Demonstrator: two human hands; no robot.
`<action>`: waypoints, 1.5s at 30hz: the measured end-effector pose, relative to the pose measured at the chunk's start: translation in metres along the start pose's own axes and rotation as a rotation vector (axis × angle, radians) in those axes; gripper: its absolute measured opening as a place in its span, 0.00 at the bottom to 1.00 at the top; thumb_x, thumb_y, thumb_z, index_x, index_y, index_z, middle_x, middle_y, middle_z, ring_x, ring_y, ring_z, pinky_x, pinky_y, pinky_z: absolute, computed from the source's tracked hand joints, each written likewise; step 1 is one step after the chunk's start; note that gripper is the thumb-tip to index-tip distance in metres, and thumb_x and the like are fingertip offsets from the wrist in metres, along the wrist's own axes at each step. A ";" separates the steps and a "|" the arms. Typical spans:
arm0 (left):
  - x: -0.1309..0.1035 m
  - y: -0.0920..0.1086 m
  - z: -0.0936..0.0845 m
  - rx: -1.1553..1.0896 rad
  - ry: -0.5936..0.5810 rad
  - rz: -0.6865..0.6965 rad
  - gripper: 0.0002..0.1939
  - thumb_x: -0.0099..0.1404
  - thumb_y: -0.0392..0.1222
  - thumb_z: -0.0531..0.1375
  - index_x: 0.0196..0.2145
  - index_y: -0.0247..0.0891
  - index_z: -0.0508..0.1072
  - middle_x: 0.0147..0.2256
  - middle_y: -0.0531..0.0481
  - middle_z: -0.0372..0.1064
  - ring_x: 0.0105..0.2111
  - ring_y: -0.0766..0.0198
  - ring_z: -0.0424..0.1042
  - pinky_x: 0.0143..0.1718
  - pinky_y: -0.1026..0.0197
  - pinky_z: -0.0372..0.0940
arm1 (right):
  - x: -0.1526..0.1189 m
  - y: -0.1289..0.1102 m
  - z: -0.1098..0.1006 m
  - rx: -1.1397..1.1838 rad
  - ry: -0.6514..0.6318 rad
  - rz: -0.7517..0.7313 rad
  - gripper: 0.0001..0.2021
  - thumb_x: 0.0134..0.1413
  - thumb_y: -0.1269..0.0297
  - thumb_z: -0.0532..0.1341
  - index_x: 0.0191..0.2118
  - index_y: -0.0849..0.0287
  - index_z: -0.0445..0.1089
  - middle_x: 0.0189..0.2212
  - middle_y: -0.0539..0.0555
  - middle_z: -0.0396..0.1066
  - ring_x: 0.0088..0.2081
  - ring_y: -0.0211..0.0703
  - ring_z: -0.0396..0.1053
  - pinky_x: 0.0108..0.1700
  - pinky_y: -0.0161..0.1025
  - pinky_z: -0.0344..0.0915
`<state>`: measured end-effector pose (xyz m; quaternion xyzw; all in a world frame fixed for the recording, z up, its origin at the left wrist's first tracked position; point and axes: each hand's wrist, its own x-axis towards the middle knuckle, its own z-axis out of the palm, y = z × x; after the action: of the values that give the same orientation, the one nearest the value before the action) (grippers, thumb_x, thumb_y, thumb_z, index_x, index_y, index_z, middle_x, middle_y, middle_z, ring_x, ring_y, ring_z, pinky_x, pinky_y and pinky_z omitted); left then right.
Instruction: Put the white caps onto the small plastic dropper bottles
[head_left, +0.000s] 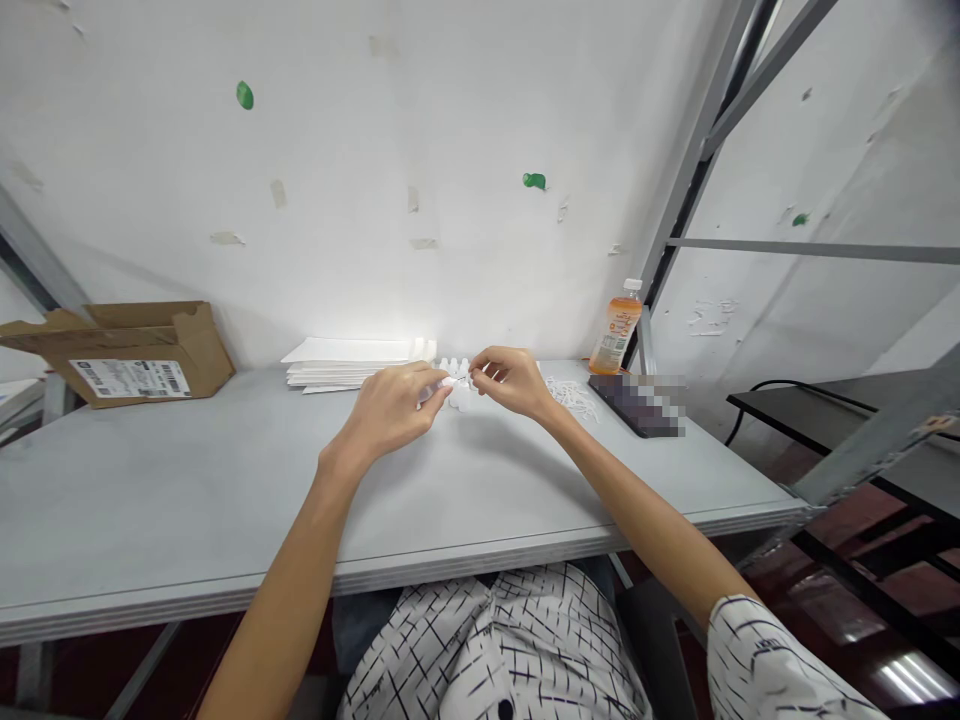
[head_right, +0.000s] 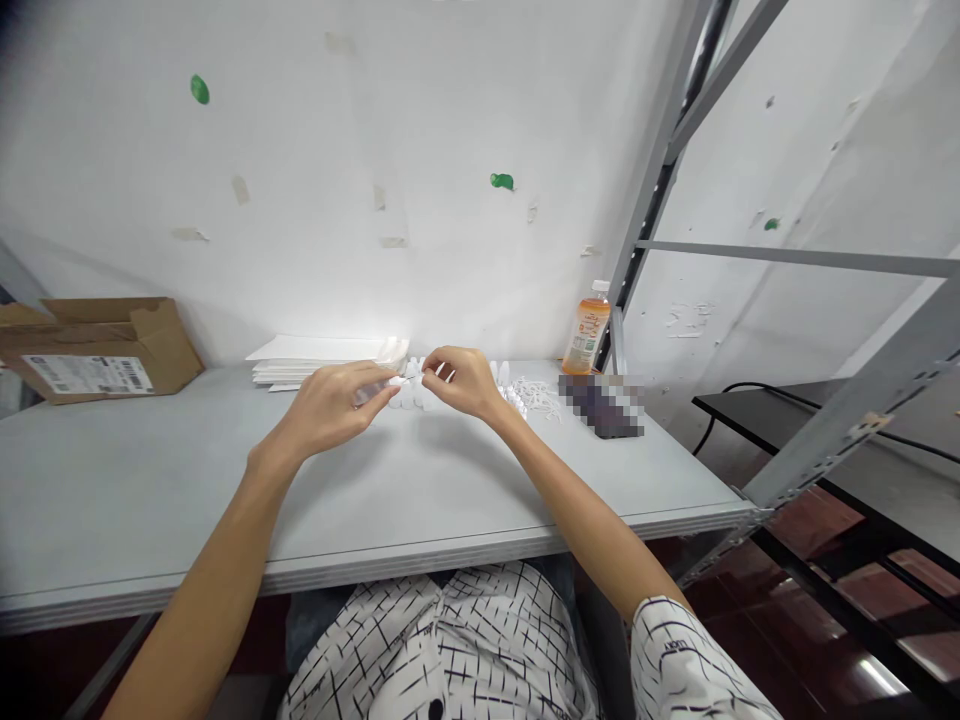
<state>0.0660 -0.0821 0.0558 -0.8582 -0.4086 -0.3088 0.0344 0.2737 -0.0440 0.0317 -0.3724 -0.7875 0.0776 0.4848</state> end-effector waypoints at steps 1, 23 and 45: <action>0.000 0.000 0.000 -0.002 0.003 0.000 0.17 0.72 0.48 0.51 0.39 0.41 0.78 0.36 0.49 0.77 0.30 0.61 0.70 0.31 0.59 0.58 | -0.001 0.000 -0.002 0.025 -0.011 0.010 0.05 0.48 0.70 0.58 0.28 0.59 0.72 0.26 0.51 0.74 0.27 0.38 0.72 0.31 0.34 0.66; -0.001 -0.005 0.001 -0.081 0.049 -0.033 0.13 0.66 0.41 0.58 0.49 0.44 0.72 0.45 0.49 0.77 0.38 0.58 0.76 0.35 0.59 0.68 | -0.005 -0.012 -0.004 0.207 -0.083 0.159 0.13 0.60 0.55 0.61 0.29 0.60 0.71 0.28 0.51 0.74 0.21 0.36 0.72 0.24 0.34 0.64; 0.000 0.001 0.000 -0.025 0.114 -0.021 0.07 0.66 0.43 0.61 0.42 0.42 0.72 0.44 0.52 0.78 0.39 0.58 0.77 0.37 0.60 0.67 | -0.005 -0.020 -0.001 0.574 -0.248 0.277 0.24 0.59 0.41 0.61 0.28 0.60 0.66 0.24 0.49 0.68 0.21 0.35 0.71 0.22 0.32 0.66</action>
<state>0.0668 -0.0830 0.0559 -0.8354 -0.4109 -0.3626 0.0435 0.2656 -0.0617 0.0388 -0.3118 -0.7285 0.4057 0.4554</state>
